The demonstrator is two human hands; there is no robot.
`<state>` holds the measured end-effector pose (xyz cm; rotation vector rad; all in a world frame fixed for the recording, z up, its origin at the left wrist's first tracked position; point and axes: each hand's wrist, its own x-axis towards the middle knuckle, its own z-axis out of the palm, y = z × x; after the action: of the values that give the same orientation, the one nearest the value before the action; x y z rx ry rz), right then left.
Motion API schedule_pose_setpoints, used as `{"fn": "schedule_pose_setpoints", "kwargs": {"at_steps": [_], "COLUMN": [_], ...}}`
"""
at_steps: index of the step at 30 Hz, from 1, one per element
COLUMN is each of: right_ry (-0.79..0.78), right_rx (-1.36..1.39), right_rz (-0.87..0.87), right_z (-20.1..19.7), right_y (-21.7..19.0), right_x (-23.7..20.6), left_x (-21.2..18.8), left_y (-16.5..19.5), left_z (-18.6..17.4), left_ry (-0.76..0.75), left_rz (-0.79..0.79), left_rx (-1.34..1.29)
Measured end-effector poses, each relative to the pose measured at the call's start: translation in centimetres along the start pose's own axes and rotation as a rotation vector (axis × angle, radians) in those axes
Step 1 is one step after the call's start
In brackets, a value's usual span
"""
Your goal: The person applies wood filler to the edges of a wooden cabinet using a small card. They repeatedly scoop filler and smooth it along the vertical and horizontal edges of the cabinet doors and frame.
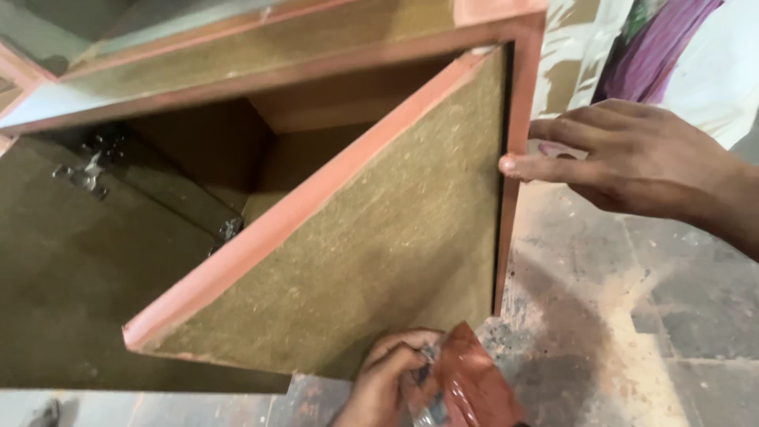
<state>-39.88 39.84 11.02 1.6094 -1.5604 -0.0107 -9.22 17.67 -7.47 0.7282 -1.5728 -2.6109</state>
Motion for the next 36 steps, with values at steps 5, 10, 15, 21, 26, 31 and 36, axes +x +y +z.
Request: {"fn": "schedule_pose_setpoints", "kwargs": {"at_steps": [5, 10, 15, 21, 26, 31, 36], "right_ry": [0.043, -0.056, -0.157, -0.147, -0.253, -0.058, -0.037], "right_rx": [0.191, 0.187, -0.112, -0.182, -0.54, -0.024, 0.236], "right_rz": [0.109, 0.12, 0.007, 0.119, 0.089, 0.085, 0.053], "right_z": [-1.4, -0.4, -1.0, -0.3, -1.3, -1.9, 2.0], "right_y": [5.5, 5.9, 0.7, 2.2, 2.0, 3.1, 5.8], "right_x": [1.5, 2.3, 1.4, 1.0, -0.1, 0.0, 0.8], "left_x": [1.7, 2.2, 1.3, 0.8, 0.9, 1.2, 1.6], "left_y": [-0.7, -0.8, -0.4, -1.0, -1.5, -1.9, -2.3], "left_z": [2.6, 2.6, 2.3, 2.6, 2.0, 2.2, 2.7], "left_ry": [-0.016, 0.054, 0.044, -0.017, 0.009, -0.106, -0.079], "left_rz": [-0.173, -0.233, -0.142, -0.037, -0.122, -0.023, -0.04], "left_rx": [-0.093, 0.015, -0.017, 0.174, 0.196, 0.097, 0.029]}}
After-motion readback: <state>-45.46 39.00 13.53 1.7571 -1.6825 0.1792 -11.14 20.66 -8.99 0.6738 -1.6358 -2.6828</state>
